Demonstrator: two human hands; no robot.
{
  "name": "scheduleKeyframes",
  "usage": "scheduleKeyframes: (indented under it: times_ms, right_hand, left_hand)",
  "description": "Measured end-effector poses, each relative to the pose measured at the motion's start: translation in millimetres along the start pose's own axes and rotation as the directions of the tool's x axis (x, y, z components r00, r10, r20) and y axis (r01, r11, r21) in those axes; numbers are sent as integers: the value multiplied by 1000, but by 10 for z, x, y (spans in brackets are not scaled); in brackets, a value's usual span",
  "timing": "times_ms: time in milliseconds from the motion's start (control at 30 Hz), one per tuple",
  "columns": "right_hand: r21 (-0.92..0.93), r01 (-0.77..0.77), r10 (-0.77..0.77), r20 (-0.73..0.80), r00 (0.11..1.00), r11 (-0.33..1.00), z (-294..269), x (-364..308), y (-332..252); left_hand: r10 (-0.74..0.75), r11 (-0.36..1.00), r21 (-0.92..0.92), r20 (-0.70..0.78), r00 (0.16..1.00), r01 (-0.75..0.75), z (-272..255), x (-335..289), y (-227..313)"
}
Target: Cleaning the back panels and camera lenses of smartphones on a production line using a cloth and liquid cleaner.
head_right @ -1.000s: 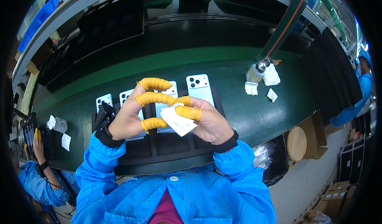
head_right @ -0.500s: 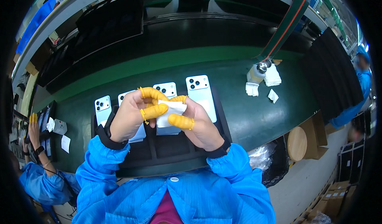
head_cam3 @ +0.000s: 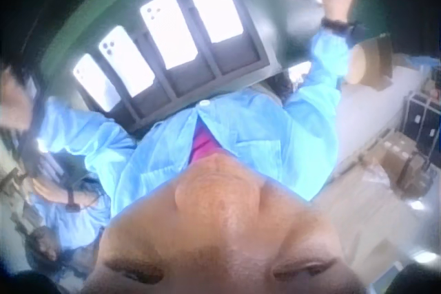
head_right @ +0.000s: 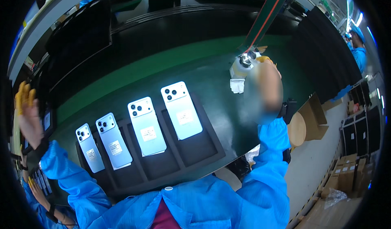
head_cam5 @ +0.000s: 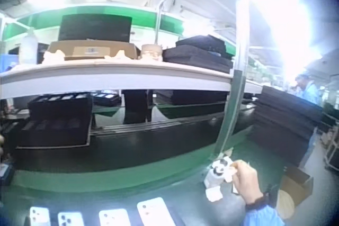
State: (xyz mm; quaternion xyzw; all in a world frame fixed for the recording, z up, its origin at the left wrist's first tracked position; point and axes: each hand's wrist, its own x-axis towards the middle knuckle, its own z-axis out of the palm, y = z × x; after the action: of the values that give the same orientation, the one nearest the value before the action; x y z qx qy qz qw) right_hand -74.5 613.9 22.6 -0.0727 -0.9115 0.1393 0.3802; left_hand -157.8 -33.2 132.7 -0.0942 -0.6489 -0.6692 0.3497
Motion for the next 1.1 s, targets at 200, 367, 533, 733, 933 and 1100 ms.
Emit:
scheduleKeyframes:
  times_ms: [200, 367, 533, 733, 933, 1100]
  right_hand:
    - [-219, 247, -259, -25, 966, 944, 199, 101, 111]
    - [-294, 268, -229, 159, 960, 918, 240, 120, 9]
    - [-95, -114, 115, 7, 993, 989, 154, 46, -53]
    - [-203, -382, 432, 388, 814, 902, 116, -77, -90]
    - [-246, -371, 429, 255, 867, 895, 41, -78, -333]
    - [216, -67, -41, 462, 886, 974, 228, -55, -1257]
  left_hand:
    - [322, 782, 491, 209, 923, -384, -169, 387, 85]
    - [119, 647, 471, 714, 690, -599, 1172, -590, 459]
    - [-75, 770, 157, 985, 156, -618, 1618, -1509, -9]
    - [-5, 907, 7, 1000, 5, -422, 1759, -2107, -525]
    - [99, 911, -99, 995, -20, -400, 1887, -2314, -735]
    - [108, 902, -117, 993, -44, -416, 1862, -2321, -750]
